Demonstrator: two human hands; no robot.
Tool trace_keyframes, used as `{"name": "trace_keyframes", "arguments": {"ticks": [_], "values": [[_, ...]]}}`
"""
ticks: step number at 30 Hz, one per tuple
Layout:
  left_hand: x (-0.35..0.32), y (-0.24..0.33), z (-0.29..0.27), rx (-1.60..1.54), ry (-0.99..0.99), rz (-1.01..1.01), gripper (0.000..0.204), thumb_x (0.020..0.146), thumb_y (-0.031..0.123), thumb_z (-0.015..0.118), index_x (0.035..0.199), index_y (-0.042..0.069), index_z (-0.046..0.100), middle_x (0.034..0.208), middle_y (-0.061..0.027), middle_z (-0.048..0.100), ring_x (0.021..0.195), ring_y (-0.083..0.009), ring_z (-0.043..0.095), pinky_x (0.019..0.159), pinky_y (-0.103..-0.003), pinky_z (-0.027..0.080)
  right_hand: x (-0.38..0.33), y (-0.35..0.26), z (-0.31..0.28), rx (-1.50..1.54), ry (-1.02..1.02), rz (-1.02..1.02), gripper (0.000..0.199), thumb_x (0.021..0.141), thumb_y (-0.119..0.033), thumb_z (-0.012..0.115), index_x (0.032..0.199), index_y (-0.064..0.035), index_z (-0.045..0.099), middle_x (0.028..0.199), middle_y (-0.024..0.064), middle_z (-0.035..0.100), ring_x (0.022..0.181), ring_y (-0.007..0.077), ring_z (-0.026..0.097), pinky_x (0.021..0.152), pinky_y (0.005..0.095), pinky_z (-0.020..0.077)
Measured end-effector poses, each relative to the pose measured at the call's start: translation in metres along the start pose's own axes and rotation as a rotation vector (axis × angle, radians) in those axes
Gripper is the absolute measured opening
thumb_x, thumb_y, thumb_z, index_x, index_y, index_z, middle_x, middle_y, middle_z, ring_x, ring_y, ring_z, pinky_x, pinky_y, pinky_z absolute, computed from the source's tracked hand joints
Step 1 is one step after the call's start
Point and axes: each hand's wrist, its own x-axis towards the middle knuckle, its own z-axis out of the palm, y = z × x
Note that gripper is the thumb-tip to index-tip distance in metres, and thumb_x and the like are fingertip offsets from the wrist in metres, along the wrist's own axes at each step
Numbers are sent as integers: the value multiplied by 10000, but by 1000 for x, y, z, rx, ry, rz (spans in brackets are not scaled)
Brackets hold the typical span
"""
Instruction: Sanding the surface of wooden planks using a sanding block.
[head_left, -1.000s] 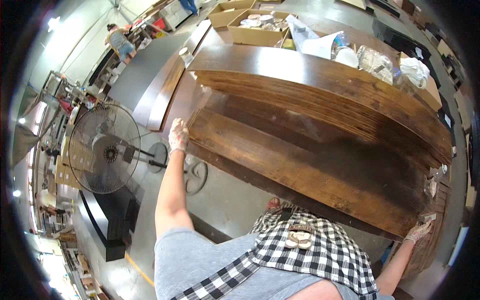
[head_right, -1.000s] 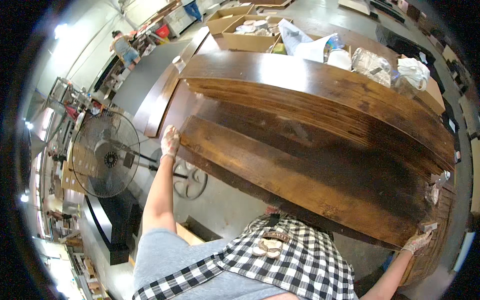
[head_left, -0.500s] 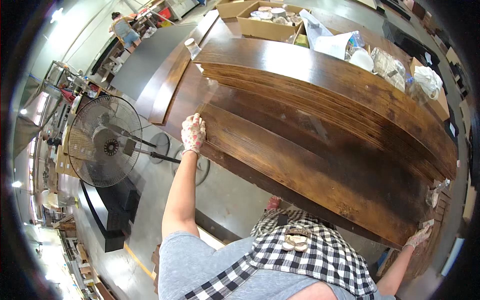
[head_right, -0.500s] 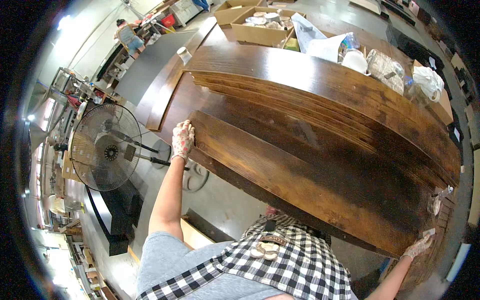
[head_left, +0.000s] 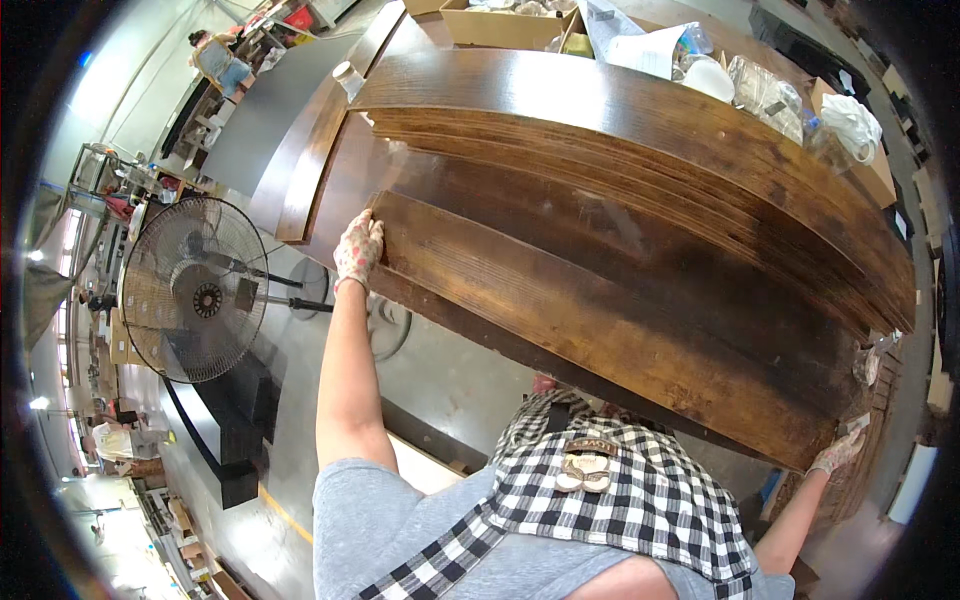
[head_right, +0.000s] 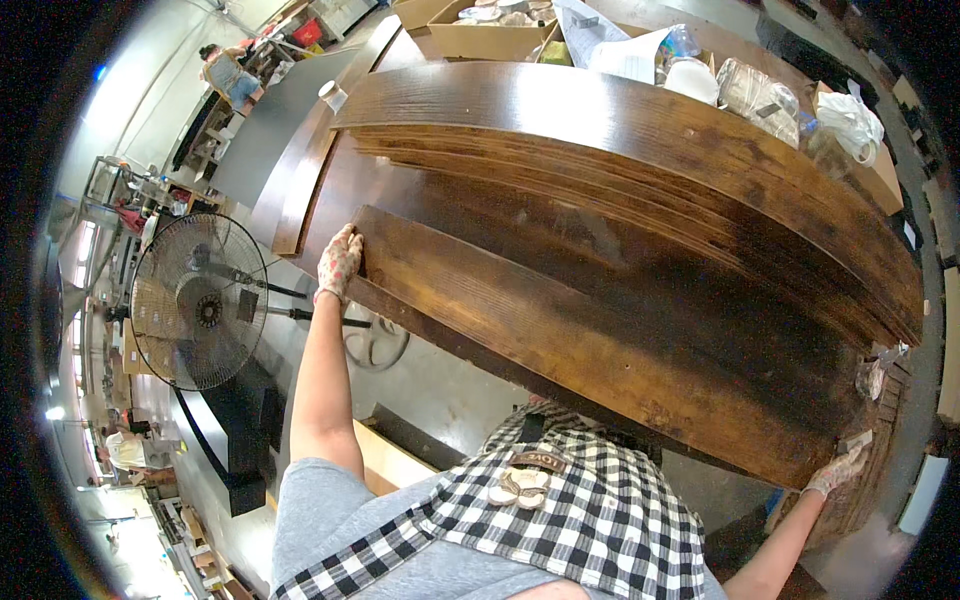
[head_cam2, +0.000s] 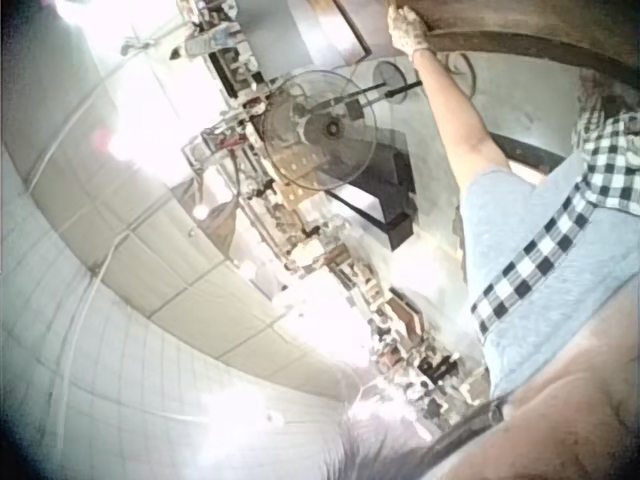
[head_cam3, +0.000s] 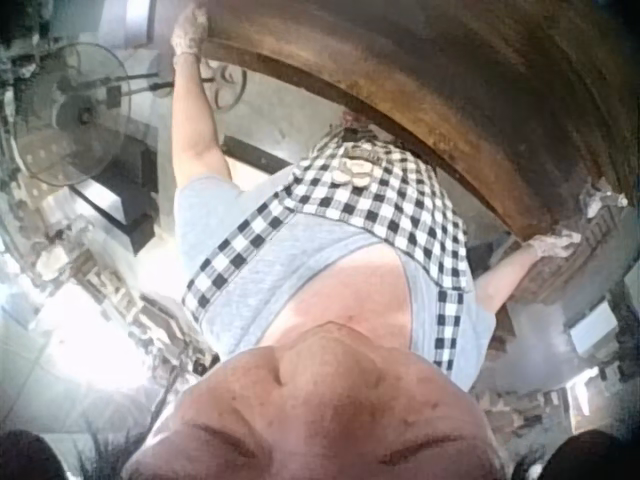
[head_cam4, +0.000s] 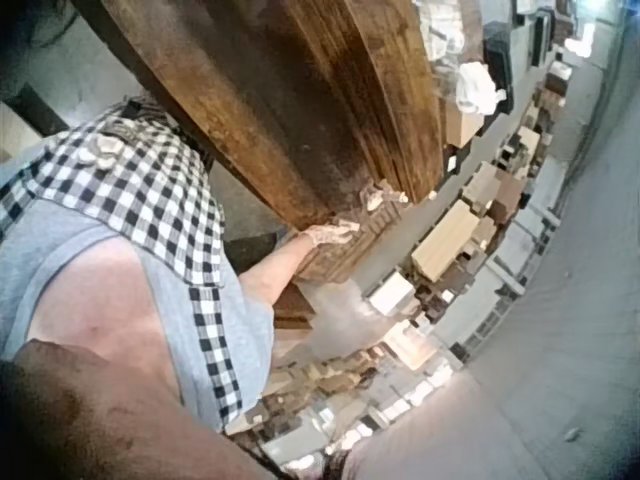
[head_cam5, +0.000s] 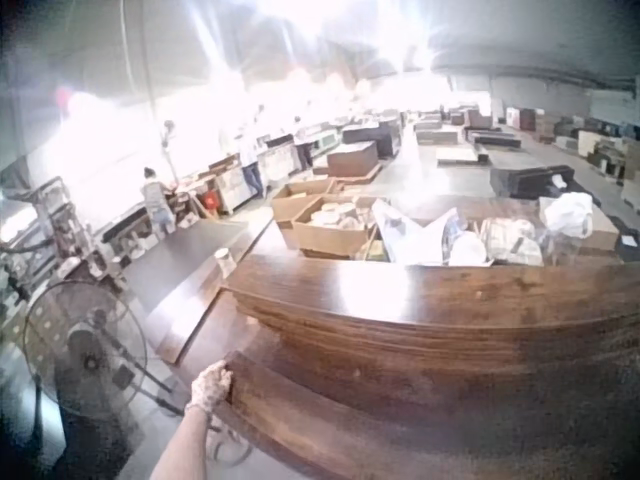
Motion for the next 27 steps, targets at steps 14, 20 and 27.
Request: {"name": "trace_keyframes", "arguments": {"ticks": [14, 20, 27], "values": [[31, -26, -16, -446, -231, -196, 519, 987, 398, 603, 1348, 25, 606, 1274, -166, 678, 1190, -263, 632, 1004, -338, 476, 1, 5, 0, 30, -52, 35, 746, 1015, -537, 493, 1552, -51, 313, 1583, 191, 356, 1435, 346, 371, 1192, 458, 276], [-15, -39, -19, -347, -161, -186, 497, 993, 411, 587, 1286, 14, 647, 1211, -181, 703, 1134, -298, 658, 963, -371, 504, -13, 4, -13, -62, -61, -13, 774, 1018, -572, 448, 1566, -50, 286, 1595, 202, 322, 1447, 358, 352, 1203, 455, 263], [-47, -21, -29, 32, 142, 20, 395, 1004, 338, 586, 1284, 66, 645, 1175, -164, 688, 1087, -336, 645, 931, -407, 503, -28, -29, 2, -127, -10, -244, 752, 1021, -559, 451, 1519, -5, 354, 1578, 207, 350, 1431, 326, 381, 1189, 463, 303]]}}
